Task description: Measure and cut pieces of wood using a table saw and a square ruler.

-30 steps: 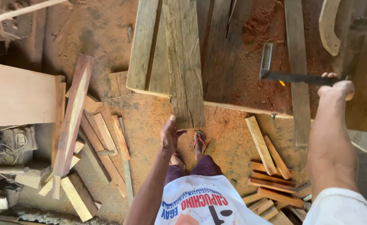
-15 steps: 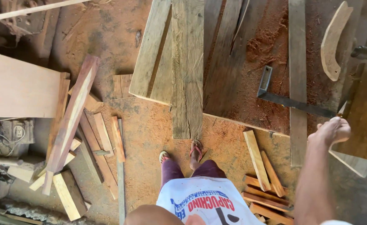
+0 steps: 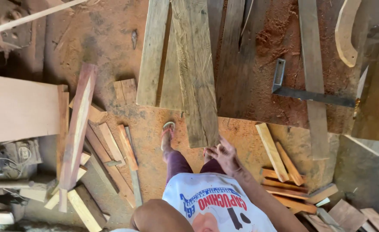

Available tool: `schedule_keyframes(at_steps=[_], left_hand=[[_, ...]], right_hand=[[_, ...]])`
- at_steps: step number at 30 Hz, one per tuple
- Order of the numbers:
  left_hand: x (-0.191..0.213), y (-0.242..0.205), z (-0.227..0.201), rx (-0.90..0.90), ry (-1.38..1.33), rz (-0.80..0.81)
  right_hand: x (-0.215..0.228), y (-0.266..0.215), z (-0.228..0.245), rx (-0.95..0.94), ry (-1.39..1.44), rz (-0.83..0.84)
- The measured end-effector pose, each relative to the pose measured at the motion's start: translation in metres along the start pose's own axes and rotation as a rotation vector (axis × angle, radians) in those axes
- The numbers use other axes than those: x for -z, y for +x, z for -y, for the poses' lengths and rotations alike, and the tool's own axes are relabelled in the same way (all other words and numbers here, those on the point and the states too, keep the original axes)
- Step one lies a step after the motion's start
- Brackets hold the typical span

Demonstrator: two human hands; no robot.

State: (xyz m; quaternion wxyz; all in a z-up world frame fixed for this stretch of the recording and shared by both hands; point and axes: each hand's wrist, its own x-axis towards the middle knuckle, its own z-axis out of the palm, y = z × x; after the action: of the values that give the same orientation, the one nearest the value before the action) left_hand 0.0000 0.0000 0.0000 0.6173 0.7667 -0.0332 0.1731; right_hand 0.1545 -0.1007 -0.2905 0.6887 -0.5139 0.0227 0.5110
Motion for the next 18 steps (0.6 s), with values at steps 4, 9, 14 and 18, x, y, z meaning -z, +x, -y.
schedule_keyframes(at_steps=[4, 9, 14, 18], left_hand=[[0.09, 0.056, 0.091, -0.125, 0.061, 0.174], [0.145, 0.16, 0.163, -0.217, 0.386, 0.469], [0.161, 0.233, 0.226, -0.438, 1.002, 0.779], [0.143, 0.236, 0.213, -0.235, 0.926, 0.915]], right_hand=[[-0.002, 0.031, -0.068, 0.1, 0.471, -0.024], [-0.045, 0.001, -0.033, 0.248, -0.076, -0.383], [-0.088, -0.09, 0.125, 0.426, -0.982, -0.74], [-0.076, -0.163, 0.211, 0.665, -1.281, -0.681]])
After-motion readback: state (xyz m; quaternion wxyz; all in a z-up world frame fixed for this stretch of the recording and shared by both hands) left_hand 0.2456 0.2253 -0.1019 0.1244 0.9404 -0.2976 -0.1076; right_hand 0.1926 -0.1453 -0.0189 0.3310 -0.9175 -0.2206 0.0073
